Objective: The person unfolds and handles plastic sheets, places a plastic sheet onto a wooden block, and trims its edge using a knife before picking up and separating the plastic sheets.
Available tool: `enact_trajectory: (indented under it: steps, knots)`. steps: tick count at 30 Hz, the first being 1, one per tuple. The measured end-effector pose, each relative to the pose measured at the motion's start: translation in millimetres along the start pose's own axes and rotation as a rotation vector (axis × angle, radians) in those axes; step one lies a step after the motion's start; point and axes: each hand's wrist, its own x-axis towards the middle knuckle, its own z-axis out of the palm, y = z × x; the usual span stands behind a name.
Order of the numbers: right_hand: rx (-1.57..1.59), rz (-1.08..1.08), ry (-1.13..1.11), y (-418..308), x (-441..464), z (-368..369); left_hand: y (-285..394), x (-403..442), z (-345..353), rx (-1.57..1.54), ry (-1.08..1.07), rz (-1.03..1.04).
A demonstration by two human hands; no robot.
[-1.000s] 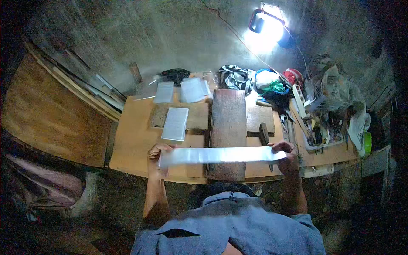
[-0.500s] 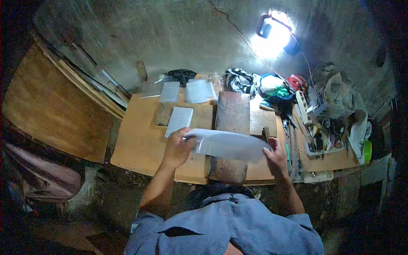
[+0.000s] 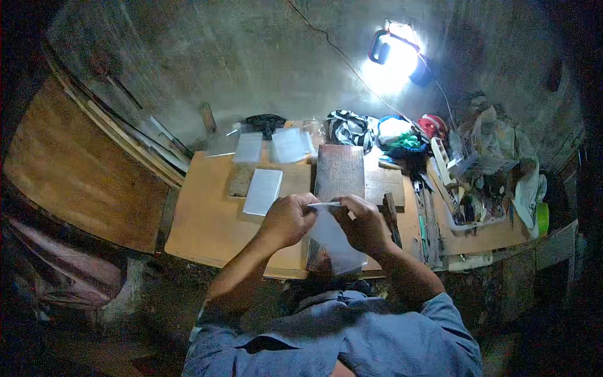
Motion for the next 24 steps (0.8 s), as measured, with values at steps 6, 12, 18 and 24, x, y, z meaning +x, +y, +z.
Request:
enact_trajectory:
  steps: [6,12,18,24]
  knots:
    - [0.286,0.306,-0.037,-4,14,-18,-15,0,1,-0.811,0.073,0.097]
    - [0.358,0.275,0.009,-13,16,-12,-18,-5,41,-1.176,0.205,0.141]
    - [0.523,0.186,0.070,-34,34,-18,-37,-8,78,-0.981,0.056,0.027]
    - [0.474,0.132,0.086,-64,51,-42,-68,-17,118,-0.801,0.031,-0.003]
